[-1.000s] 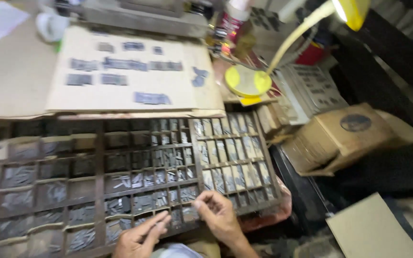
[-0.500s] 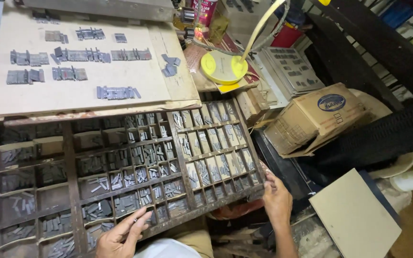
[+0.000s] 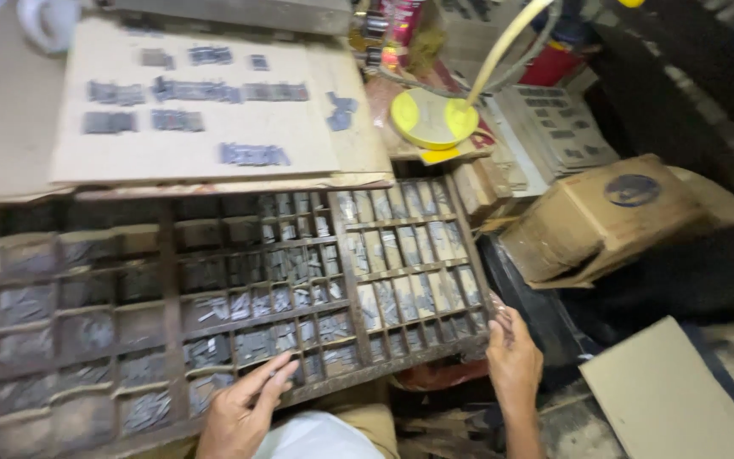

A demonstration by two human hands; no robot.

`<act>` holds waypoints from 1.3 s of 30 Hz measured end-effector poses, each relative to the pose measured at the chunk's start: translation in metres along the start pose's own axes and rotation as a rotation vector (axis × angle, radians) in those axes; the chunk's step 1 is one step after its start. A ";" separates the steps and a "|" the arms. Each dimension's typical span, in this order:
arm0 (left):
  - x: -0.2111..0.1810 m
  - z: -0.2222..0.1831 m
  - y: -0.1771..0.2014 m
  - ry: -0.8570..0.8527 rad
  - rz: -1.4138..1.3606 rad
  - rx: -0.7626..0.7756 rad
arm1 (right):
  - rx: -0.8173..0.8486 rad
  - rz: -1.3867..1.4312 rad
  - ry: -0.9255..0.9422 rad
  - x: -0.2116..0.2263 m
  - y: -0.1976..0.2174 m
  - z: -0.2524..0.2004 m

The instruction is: Picking individual metal type characters from a type case and arranging them on a composing surface for letterpress printing.

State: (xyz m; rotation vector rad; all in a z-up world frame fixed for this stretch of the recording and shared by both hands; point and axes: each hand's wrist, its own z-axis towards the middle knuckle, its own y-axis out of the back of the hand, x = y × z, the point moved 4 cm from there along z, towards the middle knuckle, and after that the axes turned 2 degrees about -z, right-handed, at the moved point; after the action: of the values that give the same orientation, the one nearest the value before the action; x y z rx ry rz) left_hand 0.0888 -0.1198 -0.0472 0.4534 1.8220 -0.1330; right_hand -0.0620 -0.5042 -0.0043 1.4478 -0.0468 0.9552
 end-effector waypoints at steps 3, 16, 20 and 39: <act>0.004 0.001 -0.001 -0.274 -0.016 0.007 | 0.031 0.100 0.165 0.022 -0.015 -0.015; -0.042 -0.028 0.008 -0.666 0.086 0.120 | 0.656 0.628 0.845 0.200 -0.051 -0.141; -0.043 -0.030 0.007 -0.738 0.105 0.110 | 0.661 0.658 0.876 0.197 -0.060 -0.141; -0.046 -0.033 0.004 -0.718 0.127 0.143 | 0.702 0.719 0.807 0.191 -0.064 -0.143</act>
State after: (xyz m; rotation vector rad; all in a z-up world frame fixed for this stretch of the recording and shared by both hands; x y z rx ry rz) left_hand 0.0707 -0.1169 0.0072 0.5357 1.0810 -0.2979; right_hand 0.0259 -0.2752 0.0241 1.5739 0.4277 2.2613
